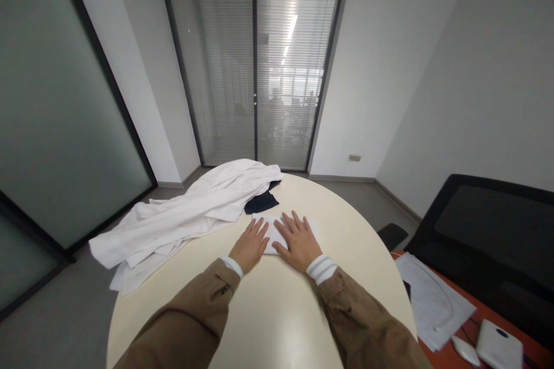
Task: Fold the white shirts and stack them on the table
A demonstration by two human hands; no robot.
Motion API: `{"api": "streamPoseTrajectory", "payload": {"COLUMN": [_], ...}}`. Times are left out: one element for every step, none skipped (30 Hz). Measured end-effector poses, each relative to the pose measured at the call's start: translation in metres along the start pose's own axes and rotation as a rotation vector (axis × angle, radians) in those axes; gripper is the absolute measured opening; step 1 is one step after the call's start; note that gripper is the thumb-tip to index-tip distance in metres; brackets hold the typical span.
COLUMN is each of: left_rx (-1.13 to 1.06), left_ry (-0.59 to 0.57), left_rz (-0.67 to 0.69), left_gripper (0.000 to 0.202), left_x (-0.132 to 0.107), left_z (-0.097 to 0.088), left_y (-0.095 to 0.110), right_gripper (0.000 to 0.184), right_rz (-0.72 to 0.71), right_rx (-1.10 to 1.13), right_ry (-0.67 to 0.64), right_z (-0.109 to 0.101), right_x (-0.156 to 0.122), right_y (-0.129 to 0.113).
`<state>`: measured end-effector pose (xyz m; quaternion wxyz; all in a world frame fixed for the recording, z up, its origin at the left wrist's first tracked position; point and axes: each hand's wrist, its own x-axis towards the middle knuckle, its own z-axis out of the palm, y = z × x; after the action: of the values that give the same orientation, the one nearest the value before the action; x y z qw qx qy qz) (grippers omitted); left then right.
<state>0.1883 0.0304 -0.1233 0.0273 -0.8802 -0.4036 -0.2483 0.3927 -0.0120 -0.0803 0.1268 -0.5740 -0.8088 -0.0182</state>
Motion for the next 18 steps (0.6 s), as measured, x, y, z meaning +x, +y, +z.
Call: {"api": "streamPoseTrajectory", "payload": {"left_rx": [-0.004, -0.010, -0.019, -0.029, -0.040, -0.051, -0.062, -0.074, -0.084, -0.090, -0.089, -0.082, -0.070, -0.052, -0.034, -0.018, -0.004, 0.006], "left_ry": [0.006, 0.012, 0.018, 0.023, 0.029, 0.037, 0.046, 0.051, 0.051, 0.042, 0.022, -0.006, -0.036, -0.061, -0.079, -0.093, -0.100, -0.103], "left_rz": [-0.008, -0.021, -0.037, -0.053, -0.069, -0.084, -0.099, -0.111, -0.122, -0.134, -0.145, -0.156, -0.167, -0.180, -0.195, -0.207, -0.217, -0.224], "left_gripper": [0.046, 0.044, 0.043, 0.043, 0.042, 0.043, 0.045, 0.047, 0.050, 0.053, 0.055, 0.057, 0.058, 0.059, 0.060, 0.060, 0.059, 0.058], "left_x": [0.001, 0.001, 0.002, 0.002, 0.002, 0.001, 0.001, 0.000, -0.002, -0.003, -0.004, -0.005, -0.006, -0.006, -0.006, -0.006, -0.007, -0.007], "left_z": [0.001, 0.001, 0.001, 0.001, 0.001, 0.001, 0.001, 0.001, 0.001, 0.002, 0.002, 0.002, 0.002, 0.002, 0.002, 0.002, 0.002, 0.002], "left_y": [-0.001, -0.002, -0.002, -0.003, -0.003, -0.004, -0.004, -0.004, -0.004, -0.004, -0.004, -0.004, -0.004, -0.003, -0.003, -0.003, -0.002, -0.002], "right_gripper": [0.063, 0.062, 0.062, 0.063, 0.065, 0.067, 0.068, 0.069, 0.069, 0.069, 0.069, 0.069, 0.069, 0.068, 0.068, 0.067, 0.066, 0.066], "right_rz": [-0.063, -0.093, -0.088, -0.060, -0.026, 0.009, 0.047, 0.084, 0.123, 0.167, 0.222, 0.289, 0.367, 0.452, 0.532, 0.599, 0.649, 0.675], "right_rx": [0.033, 0.063, 0.084, 0.094, 0.096, 0.092, 0.084, 0.073, 0.059, 0.042, 0.022, -0.003, -0.033, -0.068, -0.103, -0.132, -0.153, -0.163], "right_ry": [-0.038, -0.080, -0.115, -0.136, -0.145, -0.145, -0.139, -0.131, -0.123, -0.115, -0.106, -0.093, -0.075, -0.051, -0.024, 0.002, 0.027, 0.048], "right_z": [-0.001, -0.002, -0.002, -0.001, 0.000, 0.001, 0.003, 0.004, 0.006, 0.007, 0.008, 0.010, 0.010, 0.011, 0.011, 0.010, 0.009, 0.006], "right_x": [0.000, 0.000, 0.000, 0.000, 0.000, 0.000, 0.000, 0.000, 0.000, 0.000, 0.000, 0.000, 0.000, 0.001, 0.001, 0.002, 0.003, 0.004], "right_y": [0.000, 0.000, 0.000, 0.000, 0.001, 0.001, 0.001, 0.002, 0.002, 0.002, 0.003, 0.004, 0.006, 0.009, 0.012, 0.016, 0.020, 0.023]}}
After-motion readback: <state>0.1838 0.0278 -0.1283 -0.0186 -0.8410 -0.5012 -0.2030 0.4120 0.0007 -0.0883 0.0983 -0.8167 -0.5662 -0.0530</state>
